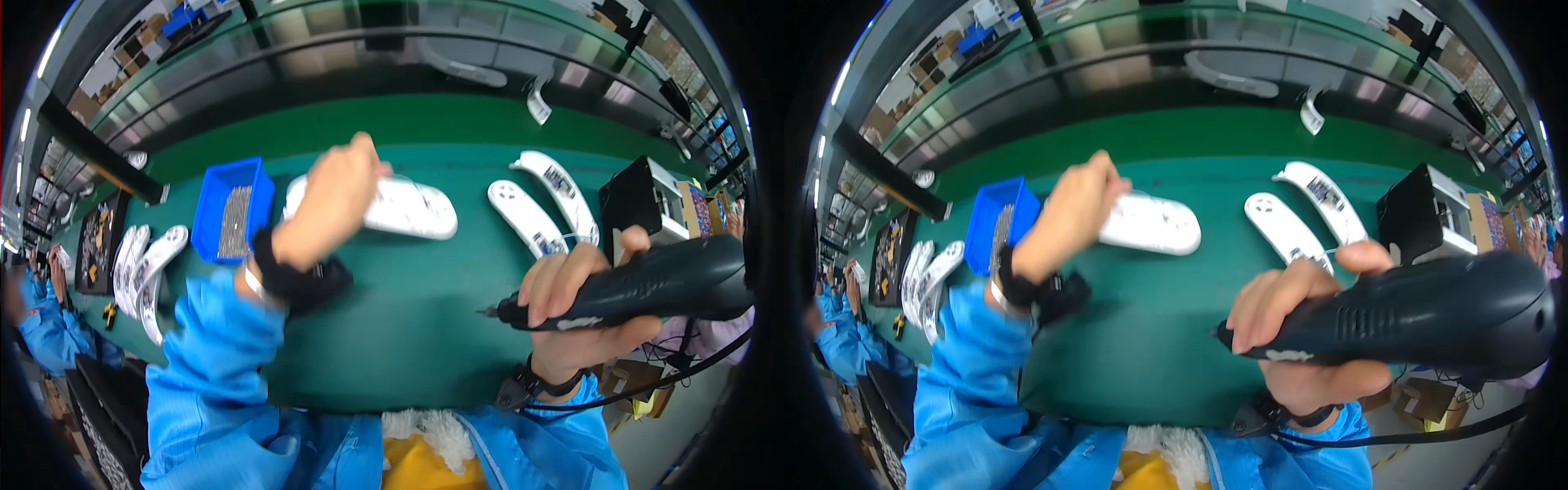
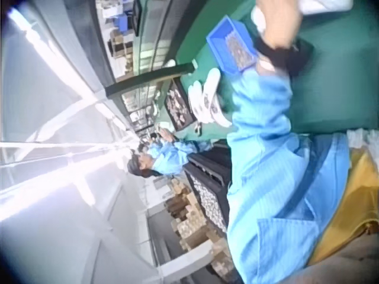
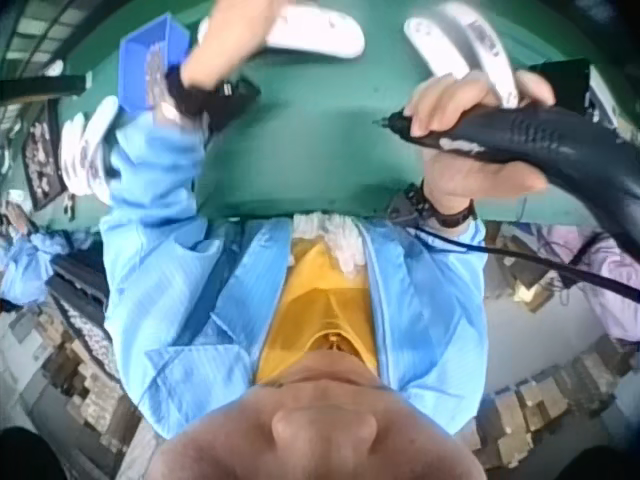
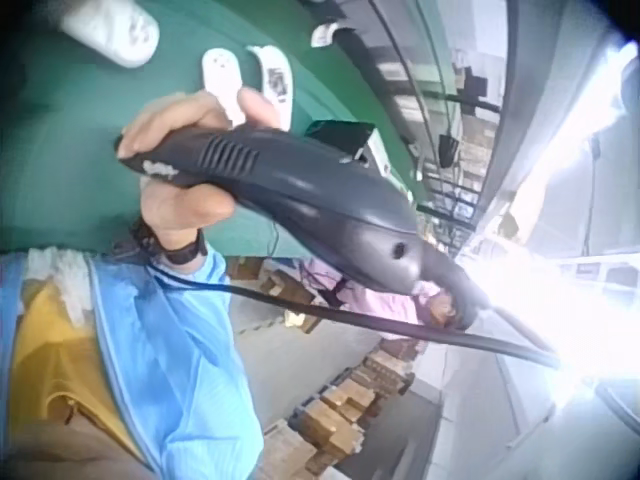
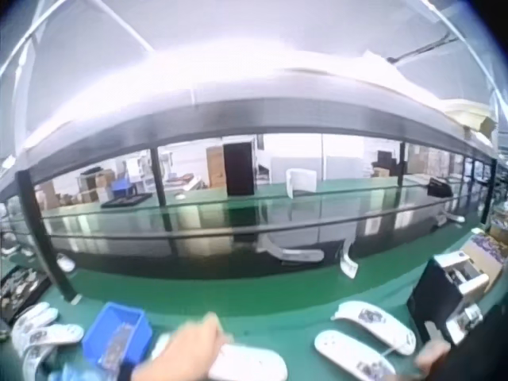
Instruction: Assemble internal PCB components and internal wiring into plastic device housings using an electric screwdriver.
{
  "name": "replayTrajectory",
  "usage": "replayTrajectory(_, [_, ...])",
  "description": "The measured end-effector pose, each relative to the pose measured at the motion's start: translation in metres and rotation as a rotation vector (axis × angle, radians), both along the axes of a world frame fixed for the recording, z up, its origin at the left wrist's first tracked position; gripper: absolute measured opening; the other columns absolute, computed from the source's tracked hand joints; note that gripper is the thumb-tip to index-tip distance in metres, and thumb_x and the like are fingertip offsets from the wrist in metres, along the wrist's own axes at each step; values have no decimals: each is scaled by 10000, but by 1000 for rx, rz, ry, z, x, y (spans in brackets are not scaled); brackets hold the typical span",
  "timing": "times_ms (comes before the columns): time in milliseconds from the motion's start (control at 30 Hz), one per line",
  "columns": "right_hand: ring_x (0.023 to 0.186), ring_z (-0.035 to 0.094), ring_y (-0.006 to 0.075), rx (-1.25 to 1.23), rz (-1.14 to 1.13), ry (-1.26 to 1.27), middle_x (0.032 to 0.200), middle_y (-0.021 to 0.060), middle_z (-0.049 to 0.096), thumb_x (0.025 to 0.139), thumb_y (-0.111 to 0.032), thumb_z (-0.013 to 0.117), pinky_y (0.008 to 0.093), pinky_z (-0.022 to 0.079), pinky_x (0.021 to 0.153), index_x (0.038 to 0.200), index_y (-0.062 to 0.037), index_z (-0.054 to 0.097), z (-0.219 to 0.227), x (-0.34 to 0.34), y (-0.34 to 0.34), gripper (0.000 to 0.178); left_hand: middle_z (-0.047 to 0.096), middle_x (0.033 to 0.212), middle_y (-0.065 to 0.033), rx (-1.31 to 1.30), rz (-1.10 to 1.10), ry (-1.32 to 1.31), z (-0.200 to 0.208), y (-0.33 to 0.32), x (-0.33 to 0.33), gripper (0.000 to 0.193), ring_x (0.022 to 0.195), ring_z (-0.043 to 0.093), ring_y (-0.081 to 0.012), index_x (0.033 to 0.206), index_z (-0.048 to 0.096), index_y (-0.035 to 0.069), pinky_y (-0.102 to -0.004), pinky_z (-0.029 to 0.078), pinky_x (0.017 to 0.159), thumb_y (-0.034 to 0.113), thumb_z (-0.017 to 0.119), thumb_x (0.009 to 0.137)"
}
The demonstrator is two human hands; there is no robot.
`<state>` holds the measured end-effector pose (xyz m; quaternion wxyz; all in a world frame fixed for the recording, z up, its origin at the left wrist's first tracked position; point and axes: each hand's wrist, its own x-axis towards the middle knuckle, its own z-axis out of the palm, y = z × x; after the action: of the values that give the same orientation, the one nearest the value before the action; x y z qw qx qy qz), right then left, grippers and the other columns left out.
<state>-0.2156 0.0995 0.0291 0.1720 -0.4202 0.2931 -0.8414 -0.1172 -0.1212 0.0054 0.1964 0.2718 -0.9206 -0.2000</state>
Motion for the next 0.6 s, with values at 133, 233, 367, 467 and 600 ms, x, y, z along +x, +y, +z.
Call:
replayTrajectory(133, [463, 499, 170, 29, 116, 24, 647, 78, 498, 842, -653, 392, 317, 438, 465, 1362, -106, 243, -3, 9, -10, 770, 584, 657, -223, 208, 77, -72, -22, 87, 51, 177, 667, 585, -394, 768, 495, -22, -441, 451, 595, 95, 622, 803])
replayTrajectory(233, [478, 513, 172, 28, 218, 120, 674, 80, 511, 831, -666, 396, 319, 443, 469, 1364, -107, 232, -12, 12, -16, 790, 605, 718, -197, 226, 155, -96, -31, 107, 66, 151, 660, 582, -385, 770, 519, 4, -437, 448, 580, 71, 654, 765])
replayTrajectory(367, [486, 520, 173, 37, 270, 73, 683, 82, 517, 822, -679, 394, 321, 449, 474, 1366, -114, 214, -15, 30, -23, 805, 605, 819, -25, -8, -34, 294, -31, 107, 78, 150, 792, 562, -251, 707, 613, 95, -386, 397, 701, 103, 740, 629])
replayTrajectory(467, [492, 525, 175, 17, 297, 39, 684, 81, 518, 811, -690, 396, 323, 452, 477, 1366, -120, 204, -9, 39, -25, 818, 525, 711, 66, -37, -178, 304, -22, 113, 85, 237, 753, 486, -155, 637, 624, 155, -359, 276, 789, 194, 801, 484])
replayTrajectory(600, [496, 533, 183, 37, 324, 87, 690, 79, 527, 800, -690, 418, 327, 455, 483, 1362, -126, 210, -4, 45, -27, 824, 507, 721, 36, 73, -227, 316, -22, 114, 91, 217, 758, 490, -169, 642, 613, 122, -387, 293, 808, 183, 781, 518])
